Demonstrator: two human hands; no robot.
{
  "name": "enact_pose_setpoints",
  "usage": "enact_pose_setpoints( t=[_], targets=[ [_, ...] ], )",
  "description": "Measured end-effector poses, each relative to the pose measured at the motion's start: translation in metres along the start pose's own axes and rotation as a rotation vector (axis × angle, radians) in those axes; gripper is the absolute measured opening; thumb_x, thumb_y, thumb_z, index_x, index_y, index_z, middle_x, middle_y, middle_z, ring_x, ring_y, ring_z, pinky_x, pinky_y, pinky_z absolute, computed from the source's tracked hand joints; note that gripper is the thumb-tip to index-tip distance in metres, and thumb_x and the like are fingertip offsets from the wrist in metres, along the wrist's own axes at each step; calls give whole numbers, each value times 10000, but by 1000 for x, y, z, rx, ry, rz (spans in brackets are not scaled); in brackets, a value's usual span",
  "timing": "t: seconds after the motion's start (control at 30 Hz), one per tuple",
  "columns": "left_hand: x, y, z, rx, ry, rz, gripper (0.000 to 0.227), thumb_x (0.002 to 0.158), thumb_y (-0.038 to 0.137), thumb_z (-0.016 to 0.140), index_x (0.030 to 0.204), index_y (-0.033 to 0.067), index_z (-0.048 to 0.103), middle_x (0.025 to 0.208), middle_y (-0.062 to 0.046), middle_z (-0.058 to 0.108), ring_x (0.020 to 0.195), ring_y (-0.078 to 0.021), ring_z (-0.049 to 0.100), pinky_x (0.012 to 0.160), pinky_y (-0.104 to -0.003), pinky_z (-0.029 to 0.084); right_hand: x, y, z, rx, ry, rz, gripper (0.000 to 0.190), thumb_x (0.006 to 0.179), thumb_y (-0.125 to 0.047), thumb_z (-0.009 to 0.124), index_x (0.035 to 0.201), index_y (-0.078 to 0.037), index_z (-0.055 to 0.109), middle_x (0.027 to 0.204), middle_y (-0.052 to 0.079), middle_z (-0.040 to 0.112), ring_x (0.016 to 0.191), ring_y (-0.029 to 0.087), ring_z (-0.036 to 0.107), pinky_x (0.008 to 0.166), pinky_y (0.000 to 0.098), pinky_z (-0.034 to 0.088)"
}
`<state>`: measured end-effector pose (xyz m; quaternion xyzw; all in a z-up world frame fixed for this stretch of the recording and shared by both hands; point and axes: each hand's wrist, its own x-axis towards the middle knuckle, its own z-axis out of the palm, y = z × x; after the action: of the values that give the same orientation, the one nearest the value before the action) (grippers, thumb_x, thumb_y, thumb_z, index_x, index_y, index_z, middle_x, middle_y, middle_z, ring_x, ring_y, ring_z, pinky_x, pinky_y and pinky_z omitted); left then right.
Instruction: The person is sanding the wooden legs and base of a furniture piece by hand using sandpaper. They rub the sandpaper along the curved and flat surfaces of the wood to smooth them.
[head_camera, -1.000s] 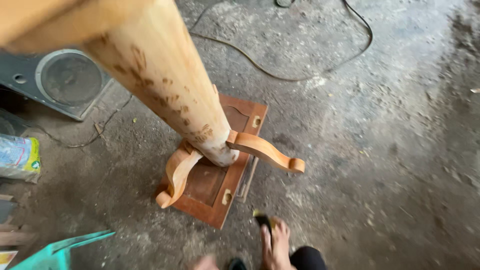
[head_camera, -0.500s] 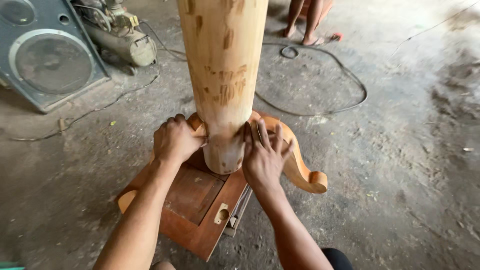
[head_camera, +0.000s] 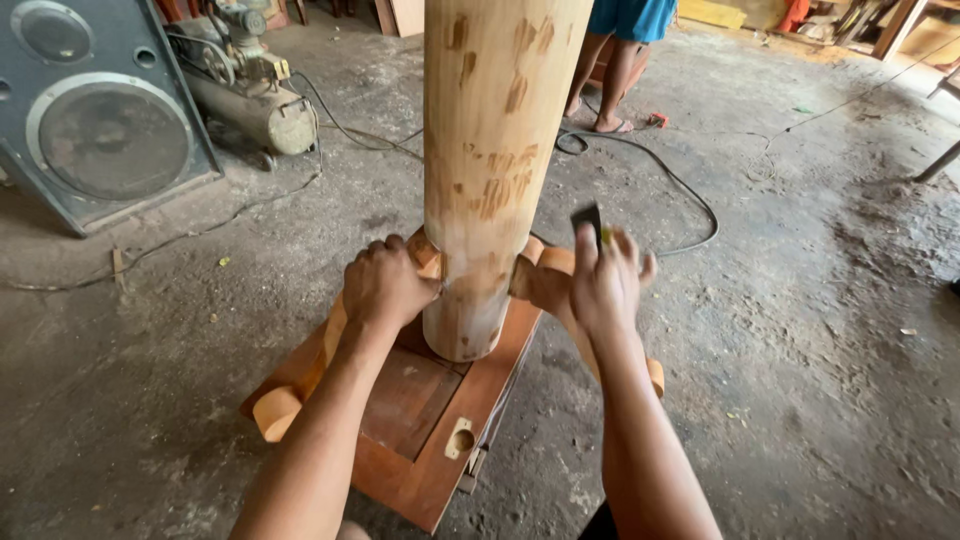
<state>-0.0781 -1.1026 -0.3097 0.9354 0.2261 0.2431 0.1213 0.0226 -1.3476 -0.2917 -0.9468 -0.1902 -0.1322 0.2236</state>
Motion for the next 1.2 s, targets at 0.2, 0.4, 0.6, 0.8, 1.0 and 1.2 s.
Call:
enact_pose_setpoints(
  t=[0.2, 0.4, 0.6, 0.8, 1.0, 1.2],
  targets=[
    [-3, 3, -7, 6, 41, 3, 688, 636, 463, 894, 1068, -18, 656, 952, -220, 722, 837, -362, 738, 709, -453, 594, -39, -34, 30, -106, 253, -272, 551, 1056, -419, 321, 1375, -56, 585, 1484, 182, 506, 1448, 417, 327, 1125, 799, 20],
    [-12, 2, 0, -2, 20, -20, 638, 670, 432, 867, 1076, -14, 660, 983, -232, 720, 870, -368, 739, 735, -452, 601, 0, -1, 22, 8, 59, -79, 603, 1144, -478, 221, 1449, -85, 563, 1535, 144, 512, 1533, 382, 362, 1262, 657, 150],
    [-8, 1, -4, 29, -6, -23, 686, 658, 454, 867, 1106, -20, 655, 982, -240, 718, 879, -385, 732, 739, -465, 596, -12, -27, 34, -237, 27, -178, 609, 1073, -465, 237, 1500, -83, 442, 1600, 125, 373, 1528, 394, 191, 1146, 739, -70],
    [-9, 2, -5, 73, -44, -20, 725, 673, 492, 860, 1129, -32, 652, 983, -233, 716, 841, -347, 741, 704, -439, 608, -16, -20, 37, -264, 115, -324, 650, 1050, -469, 258, 1563, -73, 313, 1639, 160, 277, 1505, 401, 143, 1118, 731, -109],
    [-14, 1, -5, 74, -10, -2, 688, 686, 474, 860, 1128, -15, 662, 989, -220, 718, 822, -344, 746, 717, -448, 602, -11, -16, 19, -259, -100, -280, 816, 964, -585, 416, 1571, -61, 263, 1652, 140, 234, 1557, 356, 92, 1159, 694, -89],
    [-16, 2, -8, 80, 11, 3, 743, 653, 514, 888, 1121, -14, 657, 1005, -236, 713, 886, -366, 736, 742, -453, 597, -1, -14, 32, -280, 11, -328, 623, 981, -238, 531, 1543, -37, 353, 1628, 157, 320, 1555, 382, 117, 1136, 746, -52]
  ],
)
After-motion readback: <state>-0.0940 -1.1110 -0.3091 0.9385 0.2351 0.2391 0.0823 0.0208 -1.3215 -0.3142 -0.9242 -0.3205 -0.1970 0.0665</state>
